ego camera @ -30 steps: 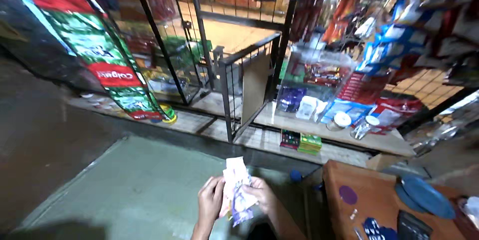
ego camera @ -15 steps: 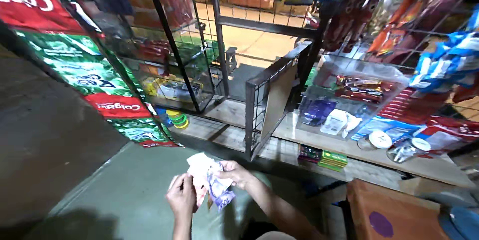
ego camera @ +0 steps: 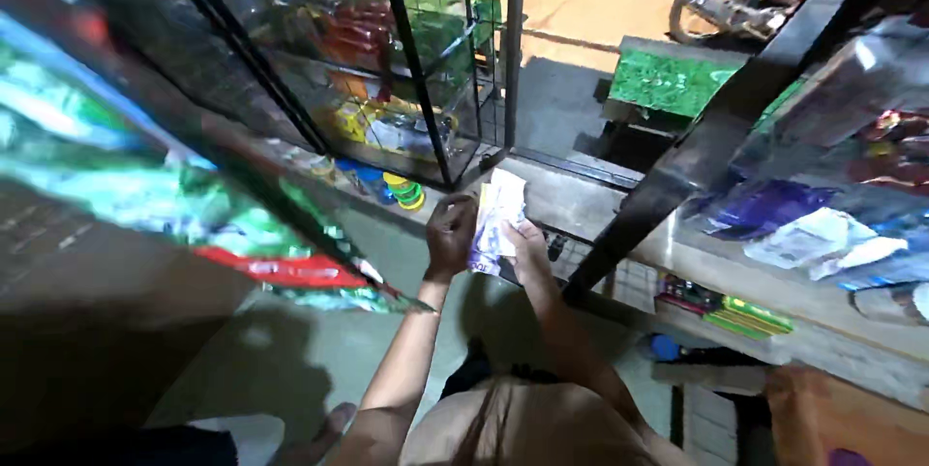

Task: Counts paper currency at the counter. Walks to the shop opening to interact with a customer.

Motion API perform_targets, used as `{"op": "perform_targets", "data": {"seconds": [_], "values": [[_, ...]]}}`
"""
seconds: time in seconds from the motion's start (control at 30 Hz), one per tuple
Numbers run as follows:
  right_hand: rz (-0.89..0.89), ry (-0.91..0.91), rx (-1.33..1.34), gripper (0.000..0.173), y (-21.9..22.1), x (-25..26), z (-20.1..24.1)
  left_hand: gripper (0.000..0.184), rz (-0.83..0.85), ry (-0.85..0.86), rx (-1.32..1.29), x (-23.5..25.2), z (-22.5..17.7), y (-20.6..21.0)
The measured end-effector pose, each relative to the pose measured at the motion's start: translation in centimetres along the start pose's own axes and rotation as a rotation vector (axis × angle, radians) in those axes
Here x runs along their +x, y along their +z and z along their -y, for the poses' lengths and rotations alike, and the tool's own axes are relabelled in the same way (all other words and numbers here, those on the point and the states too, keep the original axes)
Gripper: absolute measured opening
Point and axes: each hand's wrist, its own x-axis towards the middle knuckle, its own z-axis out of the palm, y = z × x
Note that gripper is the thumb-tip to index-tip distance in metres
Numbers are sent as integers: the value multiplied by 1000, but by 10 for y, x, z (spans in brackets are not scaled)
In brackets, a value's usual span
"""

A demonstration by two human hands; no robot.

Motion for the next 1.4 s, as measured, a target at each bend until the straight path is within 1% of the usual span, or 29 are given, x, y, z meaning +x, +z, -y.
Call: {"op": "perform_targets", "data": {"seconds": [0.07,0.17,0.23,0.33,0.43,0.53,0.57,0.6,0.63,0.7,0.73,0.77,0.8,0.9,0.97,1.0,1.03,1.07,1.13,1.23,1.3,1.4], "values": [[-106,-49,149,16,8,12,-4,20,76,13,-101,24,10,6],[-200,-118,337,16,13,35,-10,22,159,46,-55,59,31,13],[-151,-136,429,19,11,48,-14,21,191,97,-70,79,44,18],[-14,-50,573,22,8,59,-19,19,268,157,-175,97,57,32],[-21,55,634,26,8,64,-10,16,403,229,-191,108,54,41],[-17,30,639,24,-1,81,-13,17,517,358,-179,128,65,50],[-48,4,607,21,-4,85,-13,17,558,363,-193,134,68,52],[-108,-40,543,20,-6,89,-13,16,609,331,-207,140,70,53],[-212,-102,431,18,-8,92,-10,18,672,253,-196,146,73,52],[-393,-268,121,23,-17,100,-5,37,752,57,-85,159,83,54],[-426,-343,6,27,-25,102,0,47,766,-16,-9,165,89,56],[-414,-395,-38,30,-32,102,7,51,756,-53,47,170,96,59],[-375,-428,-25,29,-38,100,15,49,740,-64,85,174,102,63],[-124,-481,194,17,-47,96,29,39,675,-8,55,184,107,75],[3,-451,322,19,-46,100,29,37,640,79,27,186,95,83],[6,-422,348,20,-45,105,27,38,632,112,-13,185,87,88],[-30,-385,351,21,-43,110,26,39,642,122,-69,183,79,92],[-102,-340,339,21,-40,114,25,39,652,110,-137,180,71,96],[-261,-280,294,21,-37,124,22,41,666,43,-266,173,58,103],[-378,-256,169,22,-39,131,14,45,653,-116,-446,161,45,113],[-359,-239,105,24,-41,130,13,48,627,-212,-539,154,45,120],[-314,-208,148,17,-44,129,15,56,616,-337,-623,149,50,130]]}}
